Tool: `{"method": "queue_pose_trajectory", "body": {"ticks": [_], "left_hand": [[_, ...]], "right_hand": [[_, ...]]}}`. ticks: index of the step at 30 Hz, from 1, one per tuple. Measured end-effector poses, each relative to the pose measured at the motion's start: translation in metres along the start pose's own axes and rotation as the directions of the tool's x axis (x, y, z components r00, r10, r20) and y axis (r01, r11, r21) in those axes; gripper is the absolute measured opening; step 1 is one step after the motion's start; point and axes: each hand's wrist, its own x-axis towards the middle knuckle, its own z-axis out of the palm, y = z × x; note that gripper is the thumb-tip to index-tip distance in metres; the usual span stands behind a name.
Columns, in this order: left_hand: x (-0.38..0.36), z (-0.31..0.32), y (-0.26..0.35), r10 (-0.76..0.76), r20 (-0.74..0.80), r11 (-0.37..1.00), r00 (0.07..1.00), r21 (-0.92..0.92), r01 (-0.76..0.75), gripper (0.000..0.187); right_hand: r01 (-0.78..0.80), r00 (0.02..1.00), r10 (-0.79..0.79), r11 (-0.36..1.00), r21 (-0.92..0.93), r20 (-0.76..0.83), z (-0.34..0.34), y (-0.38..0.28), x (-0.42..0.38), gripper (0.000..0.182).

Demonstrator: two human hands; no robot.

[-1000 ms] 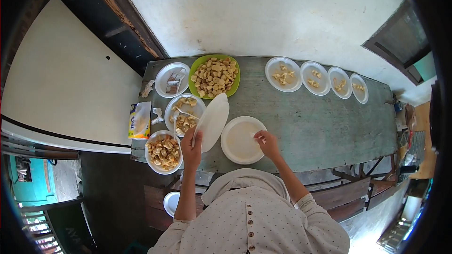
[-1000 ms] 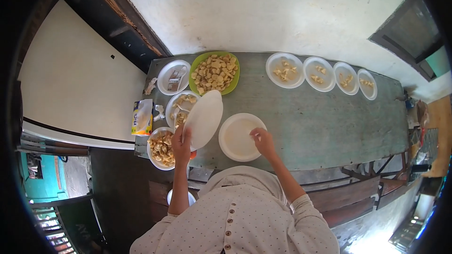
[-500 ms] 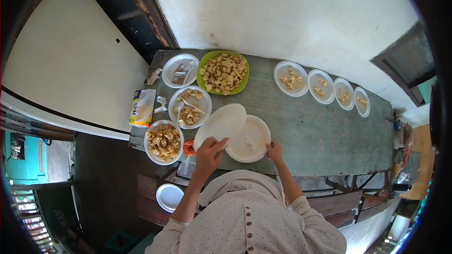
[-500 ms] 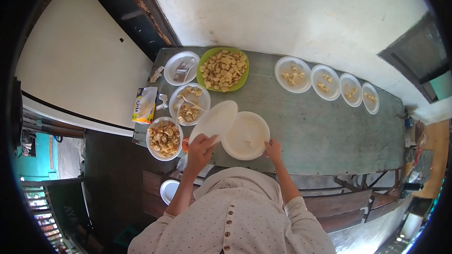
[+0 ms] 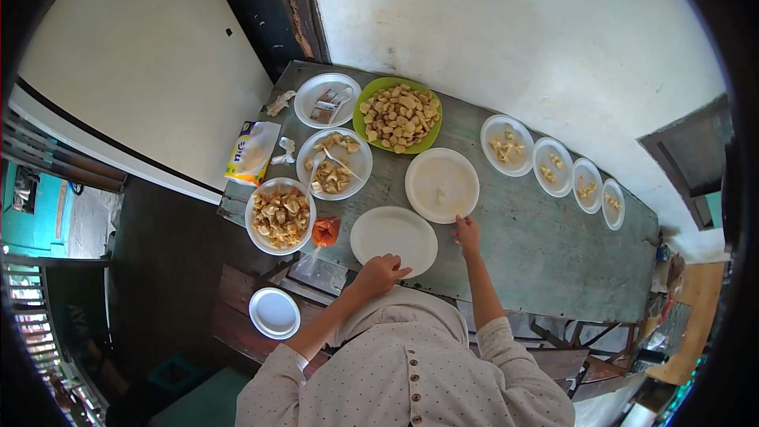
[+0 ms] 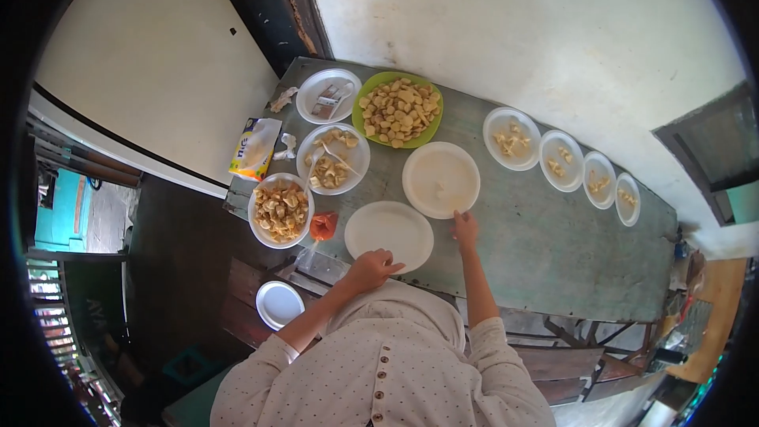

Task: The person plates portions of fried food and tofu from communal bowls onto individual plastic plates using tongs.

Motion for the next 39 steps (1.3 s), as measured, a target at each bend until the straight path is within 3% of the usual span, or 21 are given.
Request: {"method": "queue_pose_trajectory", "body": {"ticks": [2, 5, 7, 11, 13, 14, 16, 20, 22, 24, 26, 28, 30, 34, 37, 39], "left_hand": [[-0.008, 0.017, -0.014, 0.035, 0.063, 0.998, 0.997, 0.046, -0.038, 0.033], [-0.019, 0.024, -0.025, -0.022, 0.156, 0.995, 0.988, 0.098, 0.007, 0.037], [-0.021, 0.018, -0.027, -0.187, 0.306, 0.975, 0.933, 0.176, 0.137, 0.048], [-0.018, 0.004, -0.032, -0.259, 0.346, 0.961, 0.902, 0.186, 0.205, 0.06], [-0.017, -0.004, -0.032, -0.282, 0.358, 0.955, 0.89, 0.189, 0.227, 0.061], [-0.019, -0.003, -0.034, -0.282, 0.355, 0.956, 0.891, 0.187, 0.227, 0.061], [-0.025, 0.003, -0.039, -0.305, 0.247, 0.946, 0.92, 0.191, 0.262, 0.056], [-0.014, -0.018, -0.033, -0.311, 0.255, 0.947, 0.916, 0.161, 0.277, 0.052], [0.001, -0.052, -0.01, -0.333, 0.269, 0.943, 0.904, 0.099, 0.318, 0.041], [0.011, -0.091, 0.014, -0.195, 0.352, 0.969, 0.916, -0.077, 0.235, 0.047], [0.008, -0.093, 0.024, 0.087, 0.103, 0.969, 0.991, -0.238, -0.061, 0.061], [0.017, -0.102, 0.042, 0.263, 0.128, 0.934, 0.956, -0.282, -0.219, 0.074], [0.024, -0.096, 0.06, 0.39, 0.125, 0.907, 0.912, -0.226, -0.357, 0.066], [0.024, -0.075, 0.081, 0.421, -0.043, 0.844, 0.906, -0.348, -0.409, 0.053], [0.023, -0.077, 0.083, 0.461, -0.075, 0.743, 0.884, -0.513, -0.431, 0.042], [0.027, -0.082, 0.091, 0.483, -0.234, 0.596, 0.844, -0.618, -0.513, 0.038]], "right_hand": [[0.024, 1.0, -0.025, 0.997, -0.067, -0.012, 0.002, 0.004, -0.012, 0.044], [-0.007, 1.0, 0.006, 1.0, 0.013, 0.014, 0.012, 0.004, -0.036, 0.053], [0.0, 1.0, 0.0, 0.999, -0.039, -0.002, 0.02, 0.005, -0.048, 0.056], [0.107, 0.993, -0.11, 0.992, -0.065, -0.038, 0.037, 0.019, -0.062, 0.054], [0.407, 0.913, -0.407, 0.894, -0.188, 0.036, 0.051, 0.023, -0.063, 0.052], [0.408, 0.912, -0.409, 0.893, -0.19, 0.037, 0.056, 0.026, -0.064, 0.052], [0.56, 0.82, -0.564, 0.75, -0.352, 0.102, 0.074, -0.006, -0.088, 0.048], [0.593, 0.8, -0.565, 0.69, -0.415, 0.203, 0.119, -0.044, -0.097, 0.04], [0.776, 0.627, -0.692, 0.511, -0.37, 0.359, 0.142, -0.051, -0.09, 0.034], [0.778, 0.627, -0.644, 0.536, -0.328, 0.438, 0.163, -0.062, -0.082, 0.034], [0.872, 0.484, -0.59, 0.261, -0.414, 0.646, 0.181, -0.071, -0.083, 0.036], [0.889, 0.458, -0.535, 0.245, -0.388, 0.71, 0.2, -0.076, -0.081, 0.041], [0.95, 0.281, -0.502, 0.022, -0.312, 0.818, 0.215, -0.082, -0.083, 0.042], [0.936, 0.345, -0.419, 0.09, -0.339, 0.84, 0.234, -0.076, -0.078, 0.039], [0.908, 0.417, -0.427, 0.22, -0.356, 0.802, 0.239, -0.07, -0.073, 0.03], [0.87, 0.464, -0.44, 0.389, -0.302, 0.769, 0.24, -0.063, -0.067, 0.022]]}}
